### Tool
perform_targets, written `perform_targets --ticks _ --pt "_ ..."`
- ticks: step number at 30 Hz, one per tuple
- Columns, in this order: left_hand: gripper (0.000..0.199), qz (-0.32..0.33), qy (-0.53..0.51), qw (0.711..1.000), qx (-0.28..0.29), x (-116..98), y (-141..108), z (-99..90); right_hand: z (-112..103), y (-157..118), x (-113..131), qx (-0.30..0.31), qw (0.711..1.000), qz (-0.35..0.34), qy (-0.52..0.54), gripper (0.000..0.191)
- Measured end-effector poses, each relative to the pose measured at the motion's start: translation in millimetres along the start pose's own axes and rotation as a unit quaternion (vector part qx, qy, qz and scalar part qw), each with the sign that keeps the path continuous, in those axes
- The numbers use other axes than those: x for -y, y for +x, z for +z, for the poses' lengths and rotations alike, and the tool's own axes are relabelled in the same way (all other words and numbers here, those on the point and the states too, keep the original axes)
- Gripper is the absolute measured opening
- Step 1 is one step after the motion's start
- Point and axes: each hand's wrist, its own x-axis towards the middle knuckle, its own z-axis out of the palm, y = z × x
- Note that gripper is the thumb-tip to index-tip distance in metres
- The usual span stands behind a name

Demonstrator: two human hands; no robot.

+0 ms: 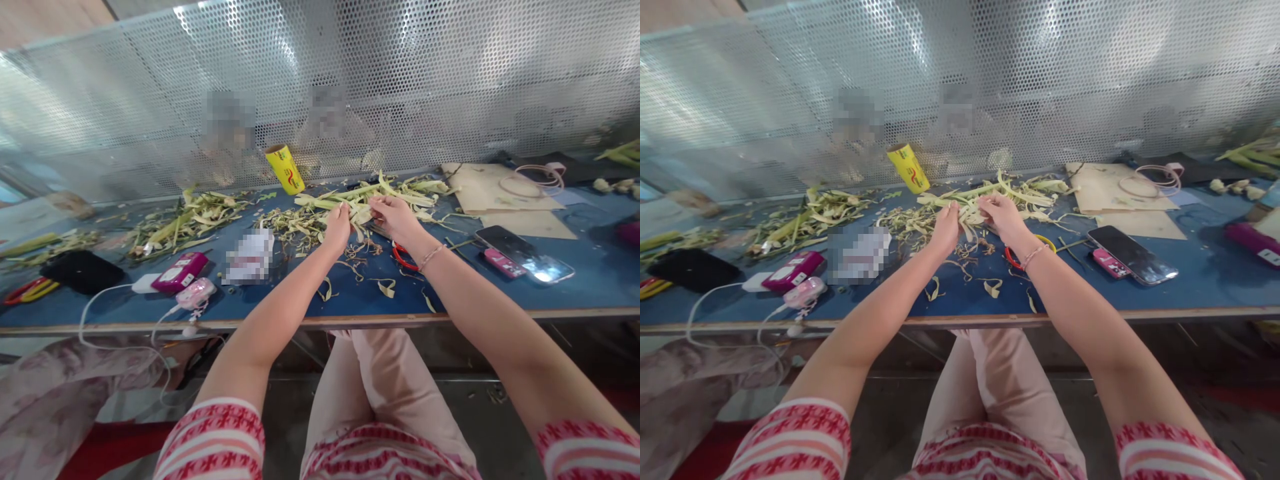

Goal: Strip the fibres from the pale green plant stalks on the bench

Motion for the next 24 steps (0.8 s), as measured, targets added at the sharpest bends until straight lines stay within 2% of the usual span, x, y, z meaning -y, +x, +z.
perform_targets --ticks 3,5,10,16,20,24 --pt "0.037 0.104 0.122 0.986 -0.038 1.5 -4.3 -1.1 5.3 -3.8 -3.7 -0.010 0.999 0.016 0.048 0.023" --pt "0.037 0.131 0.161 0.977 -0.052 -0.3 -8.4 -0.2 9.8 -5.1 -8.6 -0.016 0.999 0.014 0.050 0.027" --pt "0.034 0.138 0.182 0.971 -0.065 -7.4 -17.7 4.9 19.3 -4.5 -21.4 -0.044 0.998 -0.019 -0.027 0.034" --pt "0.033 0.161 0.202 0.965 -0.044 -9.9 -22.9 8.7 17.2 1.8 -32.2 -0.057 0.971 -0.132 -0.191 0.041" --pt "0.034 0.155 0.201 0.967 -0.022 -7.0 -21.2 8.7 10.6 6.5 -30.6 -0.062 0.952 -0.177 -0.242 0.040" --pt "0.033 0.132 0.181 0.974 -0.013 -1.7 -14.9 5.4 3.8 8.0 -20.8 -0.078 0.937 -0.187 -0.284 0.035"
